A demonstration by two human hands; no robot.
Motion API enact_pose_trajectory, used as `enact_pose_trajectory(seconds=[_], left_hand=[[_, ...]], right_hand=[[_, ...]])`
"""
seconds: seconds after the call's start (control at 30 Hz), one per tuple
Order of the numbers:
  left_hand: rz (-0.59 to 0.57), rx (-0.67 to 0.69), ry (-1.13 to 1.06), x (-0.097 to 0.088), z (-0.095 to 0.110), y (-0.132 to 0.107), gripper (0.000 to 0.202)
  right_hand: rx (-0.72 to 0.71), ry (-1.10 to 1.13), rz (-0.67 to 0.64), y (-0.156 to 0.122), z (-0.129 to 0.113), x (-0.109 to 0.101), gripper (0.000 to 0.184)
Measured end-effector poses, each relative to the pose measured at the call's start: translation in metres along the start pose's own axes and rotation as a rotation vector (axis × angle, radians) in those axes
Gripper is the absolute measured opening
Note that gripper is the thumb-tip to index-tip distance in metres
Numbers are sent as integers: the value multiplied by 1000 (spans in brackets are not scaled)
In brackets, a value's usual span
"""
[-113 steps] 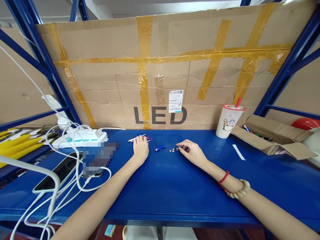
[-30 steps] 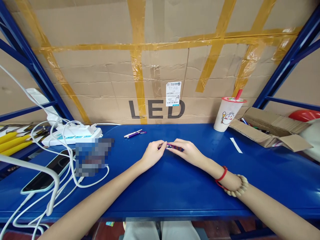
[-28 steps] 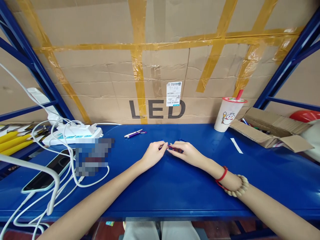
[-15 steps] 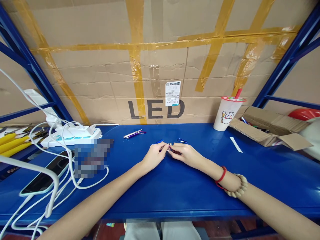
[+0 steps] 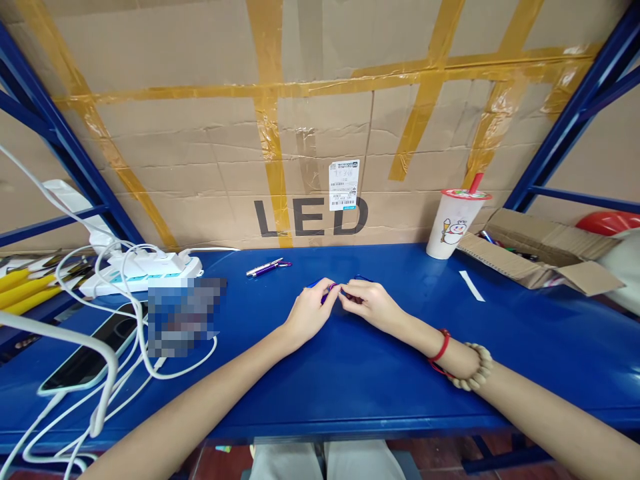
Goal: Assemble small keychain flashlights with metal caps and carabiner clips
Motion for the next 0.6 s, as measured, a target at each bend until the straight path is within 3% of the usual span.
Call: enact_pose_trajectory(seconds=[0.43, 0.6], left_hand=[[-32, -45, -93, -1, 8, -3, 10], [-87, -11, -242, -2, 2, 1, 19]], right_hand=[[-48, -82, 8, 1, 0, -6, 28], [-22, -92, 12, -2, 7, -7, 25]])
Point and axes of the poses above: each hand's wrist, its own y-axis towards the middle knuckle, its own x-axis out of the palm, z = x × y, the point moved 3 cm from there along y, towards the middle knuckle, and after that the axes turned 3 degrees about -x, right-handed, at the moved point
